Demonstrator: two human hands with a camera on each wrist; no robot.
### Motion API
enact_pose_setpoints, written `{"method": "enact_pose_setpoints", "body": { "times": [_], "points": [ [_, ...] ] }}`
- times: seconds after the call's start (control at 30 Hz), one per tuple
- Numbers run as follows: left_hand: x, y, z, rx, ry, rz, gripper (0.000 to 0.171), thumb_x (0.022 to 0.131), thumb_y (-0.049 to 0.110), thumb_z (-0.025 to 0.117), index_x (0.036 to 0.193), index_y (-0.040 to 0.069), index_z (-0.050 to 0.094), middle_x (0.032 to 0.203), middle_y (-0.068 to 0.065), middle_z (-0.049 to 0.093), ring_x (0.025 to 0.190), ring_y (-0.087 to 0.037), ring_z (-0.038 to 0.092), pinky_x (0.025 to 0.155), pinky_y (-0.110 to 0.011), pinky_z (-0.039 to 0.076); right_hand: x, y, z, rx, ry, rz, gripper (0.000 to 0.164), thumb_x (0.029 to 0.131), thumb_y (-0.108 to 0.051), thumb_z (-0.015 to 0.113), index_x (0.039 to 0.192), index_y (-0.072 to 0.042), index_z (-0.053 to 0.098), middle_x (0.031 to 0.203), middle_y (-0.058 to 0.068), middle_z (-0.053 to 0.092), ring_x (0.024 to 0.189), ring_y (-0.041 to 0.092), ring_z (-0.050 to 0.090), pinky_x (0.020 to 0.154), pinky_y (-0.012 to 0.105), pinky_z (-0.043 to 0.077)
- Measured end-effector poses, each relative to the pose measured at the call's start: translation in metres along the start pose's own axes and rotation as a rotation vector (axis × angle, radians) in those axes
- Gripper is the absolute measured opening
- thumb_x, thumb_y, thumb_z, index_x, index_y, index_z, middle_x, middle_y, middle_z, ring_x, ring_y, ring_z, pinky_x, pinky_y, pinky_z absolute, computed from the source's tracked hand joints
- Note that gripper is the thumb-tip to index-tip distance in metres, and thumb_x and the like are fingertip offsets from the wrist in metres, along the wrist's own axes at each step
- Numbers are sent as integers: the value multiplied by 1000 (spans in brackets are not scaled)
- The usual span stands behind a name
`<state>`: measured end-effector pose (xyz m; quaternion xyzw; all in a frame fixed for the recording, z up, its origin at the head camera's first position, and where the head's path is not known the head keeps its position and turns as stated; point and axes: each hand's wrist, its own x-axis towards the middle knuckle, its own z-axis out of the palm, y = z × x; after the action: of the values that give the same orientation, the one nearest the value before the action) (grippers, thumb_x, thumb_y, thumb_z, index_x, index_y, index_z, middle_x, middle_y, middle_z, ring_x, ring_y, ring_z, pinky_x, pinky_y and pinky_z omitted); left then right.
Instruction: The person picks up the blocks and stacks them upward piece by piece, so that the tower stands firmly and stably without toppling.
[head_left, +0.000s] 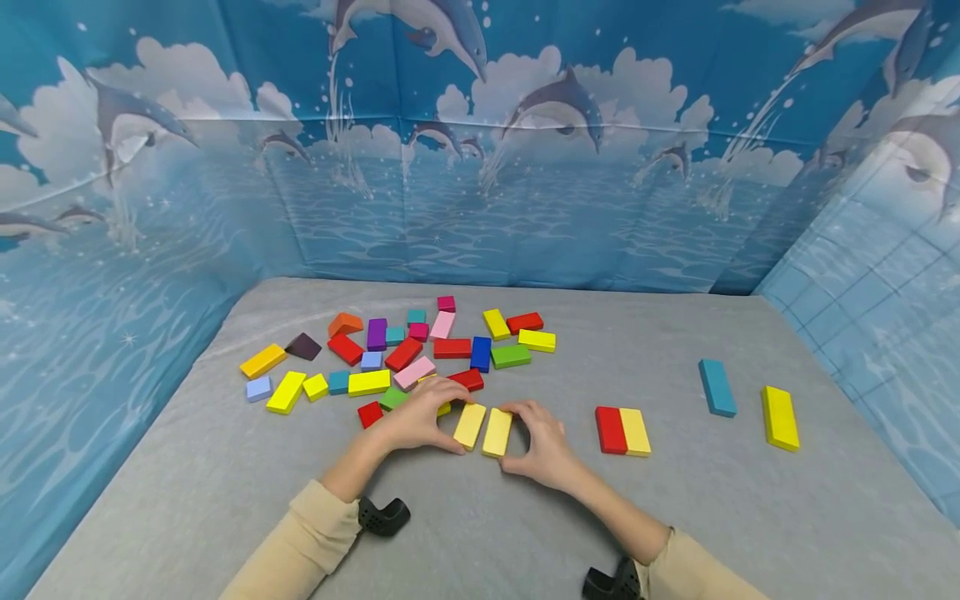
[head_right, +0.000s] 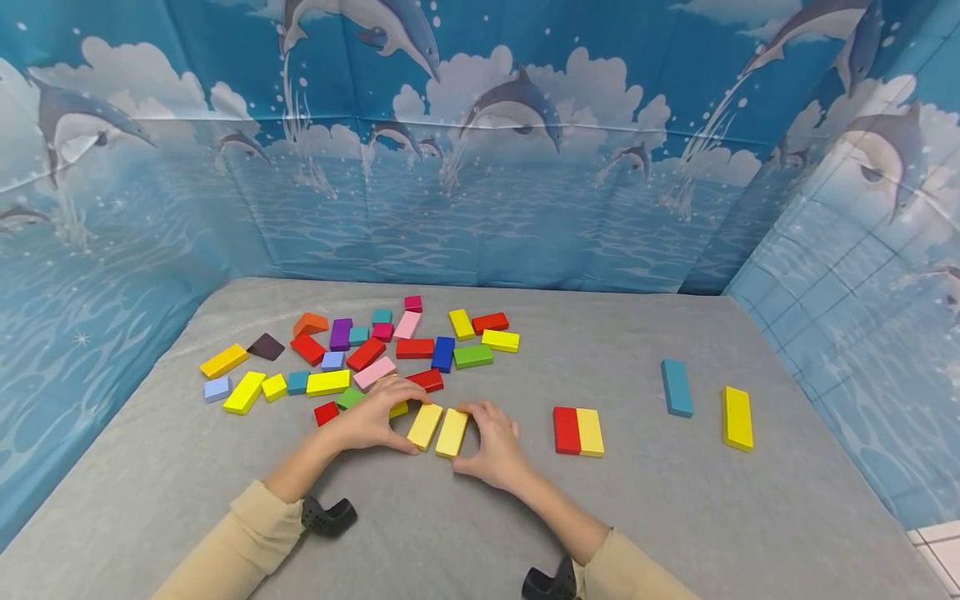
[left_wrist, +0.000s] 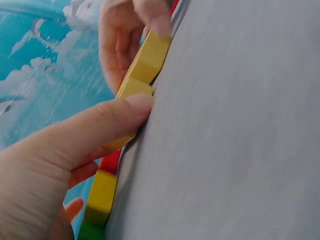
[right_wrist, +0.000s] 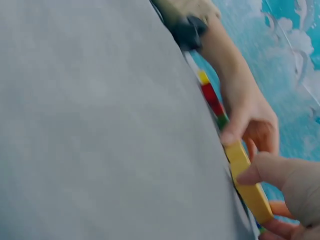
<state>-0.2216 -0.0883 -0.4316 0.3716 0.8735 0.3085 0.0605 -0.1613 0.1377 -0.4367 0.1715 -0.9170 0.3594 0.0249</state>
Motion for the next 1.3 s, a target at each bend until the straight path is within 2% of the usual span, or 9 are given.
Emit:
{"method": "enact_pose_setpoints", "body": {
  "times": [0.23,0.4,0.67,0.93,1.13,1.3],
  "points": [
    [10,17,19,33,46,18,60,68,35,79,120,13,56,118,0,55,113,-15,43,96,-36,39,-1,21,-34,-93,-58,-19,59,66,-15,78,120,-10,54,119,7,54,112,26,46,89,57,28],
    [22,30,33,39,48,-15,59,70,36,77,120,12,56,116,0,55,109,-14,46,94,-35,40,-5,41,-56,-140,-74,-37,59,66,-14,78,120,-9,55,119,8,56,114,31,45,89,61,24],
    [41,47,52,-6,49,-41,58,73,38,75,120,11,54,118,-2,53,110,-15,47,95,-31,40,-16,66,-84,-117,-96,-47,56,67,-12,78,118,-7,56,119,12,55,112,33,45,89,63,22],
    [58,63,67,34,65,-59,59,75,41,72,122,11,52,120,-1,52,112,-16,45,97,-36,36,-24,80,-96,-82,-142,-39,55,70,-15,77,120,-8,55,121,14,52,109,33,45,89,64,26],
    [65,67,77,47,113,-49,60,76,42,72,123,11,51,121,-1,52,113,-16,44,96,-35,35,-25,82,-99,-67,-175,-29,56,72,-18,77,122,-9,54,121,13,49,108,32,44,87,62,29],
    [69,70,82,38,126,-51,59,76,40,72,123,11,51,121,-1,51,113,-16,44,98,-36,34,-25,87,-100,-41,-192,-41,57,73,-19,76,123,-9,53,122,13,50,107,31,45,86,57,36]
  ]
}}
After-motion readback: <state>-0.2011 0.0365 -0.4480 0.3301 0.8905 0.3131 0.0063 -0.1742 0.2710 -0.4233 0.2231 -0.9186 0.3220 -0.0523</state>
